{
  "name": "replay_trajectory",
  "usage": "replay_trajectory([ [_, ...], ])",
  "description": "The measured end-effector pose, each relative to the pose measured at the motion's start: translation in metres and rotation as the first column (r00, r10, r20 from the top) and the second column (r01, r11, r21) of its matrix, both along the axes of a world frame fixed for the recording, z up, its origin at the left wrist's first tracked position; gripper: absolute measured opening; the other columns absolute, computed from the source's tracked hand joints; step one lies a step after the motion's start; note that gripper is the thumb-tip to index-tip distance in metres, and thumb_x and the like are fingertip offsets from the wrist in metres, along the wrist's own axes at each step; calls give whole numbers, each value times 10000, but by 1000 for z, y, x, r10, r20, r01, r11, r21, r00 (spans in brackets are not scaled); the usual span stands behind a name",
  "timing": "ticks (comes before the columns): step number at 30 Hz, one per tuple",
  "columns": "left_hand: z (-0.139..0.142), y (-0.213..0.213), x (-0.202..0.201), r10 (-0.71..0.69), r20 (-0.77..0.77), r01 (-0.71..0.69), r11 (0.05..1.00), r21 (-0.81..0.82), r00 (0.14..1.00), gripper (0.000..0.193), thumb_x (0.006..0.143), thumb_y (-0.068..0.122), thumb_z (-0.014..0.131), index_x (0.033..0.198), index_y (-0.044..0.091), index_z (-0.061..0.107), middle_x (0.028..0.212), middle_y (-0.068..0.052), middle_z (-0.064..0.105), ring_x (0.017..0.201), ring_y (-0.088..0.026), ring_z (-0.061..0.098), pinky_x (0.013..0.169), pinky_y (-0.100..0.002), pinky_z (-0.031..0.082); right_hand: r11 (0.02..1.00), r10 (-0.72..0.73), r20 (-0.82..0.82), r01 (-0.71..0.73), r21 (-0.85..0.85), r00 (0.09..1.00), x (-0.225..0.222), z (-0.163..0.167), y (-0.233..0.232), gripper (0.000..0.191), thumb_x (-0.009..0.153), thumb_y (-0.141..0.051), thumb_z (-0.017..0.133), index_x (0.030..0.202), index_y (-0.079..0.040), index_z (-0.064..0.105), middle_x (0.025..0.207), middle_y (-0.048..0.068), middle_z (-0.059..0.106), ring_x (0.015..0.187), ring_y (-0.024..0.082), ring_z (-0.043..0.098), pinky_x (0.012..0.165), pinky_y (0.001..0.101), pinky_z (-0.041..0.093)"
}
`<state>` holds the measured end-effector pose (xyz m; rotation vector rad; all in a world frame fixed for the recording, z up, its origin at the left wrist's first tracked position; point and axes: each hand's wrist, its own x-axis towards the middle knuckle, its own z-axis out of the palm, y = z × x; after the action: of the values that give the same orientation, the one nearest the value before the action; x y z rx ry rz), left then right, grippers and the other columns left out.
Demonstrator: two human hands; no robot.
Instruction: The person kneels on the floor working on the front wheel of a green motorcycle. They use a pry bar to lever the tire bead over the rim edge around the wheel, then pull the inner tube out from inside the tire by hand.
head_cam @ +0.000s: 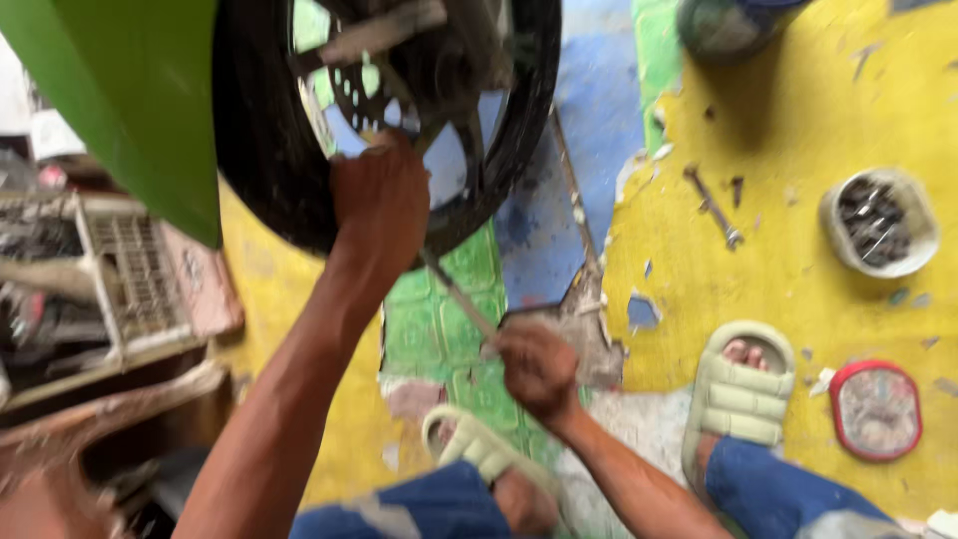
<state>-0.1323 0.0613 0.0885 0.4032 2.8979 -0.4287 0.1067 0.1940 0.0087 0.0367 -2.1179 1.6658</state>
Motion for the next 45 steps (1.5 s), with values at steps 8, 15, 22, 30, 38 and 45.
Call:
replay_trajectory([
  [8,-14,-23,9,-179,-167,177,984,-30,969,399,1009,387,658,1058,-7,619,755,-100,696,705,-262,708,622,-377,520,872,-176,141,221,-438,974,-41,32,23,473,1115,-244,549,687,-49,506,643,51,583,569,147,608,586,314,545],
  [15,-32,-21,13,-142,-188,139,990,-31,972,349,991,392,659,957,50,601,757,-75,682,698,-253,711,602,-405,525,882,-398,104,412,-230,911,-135,50,46,633,1127,-336,551,585,-64,370,513,-19,401,494,69,384,484,307,268],
  [22,-25,-19,15,-91,-127,97,994,43,988,383,1006,405,633,983,23,609,741,-102,688,679,-275,717,572,-397,543,716,-657,-16,617,-326,754,-303,-13,47,506,1080,-338,550,720,17,524,598,43,430,541,140,386,526,352,339],
  [30,-3,-19,16,-99,-129,111,990,87,987,311,1024,317,636,958,13,631,735,-129,703,672,-276,728,567,-400,555,857,-487,60,490,-163,871,-304,-82,15,363,1097,-257,517,875,6,631,667,196,486,579,225,425,535,382,400],
  [38,-17,-27,14,-70,-91,85,982,168,993,311,1000,332,677,927,31,653,784,-135,696,742,-295,725,613,-436,537,999,2,-62,2,54,998,-161,-97,-20,94,980,-102,656,897,-66,633,780,119,650,672,283,669,594,369,515],
  [45,-40,-28,5,-92,-127,84,994,-63,988,200,953,230,663,986,33,658,805,-94,700,720,-263,702,637,-441,516,996,79,-40,-76,55,996,-120,-100,-20,210,966,-107,695,1139,-45,594,951,179,658,800,345,668,674,408,540],
])
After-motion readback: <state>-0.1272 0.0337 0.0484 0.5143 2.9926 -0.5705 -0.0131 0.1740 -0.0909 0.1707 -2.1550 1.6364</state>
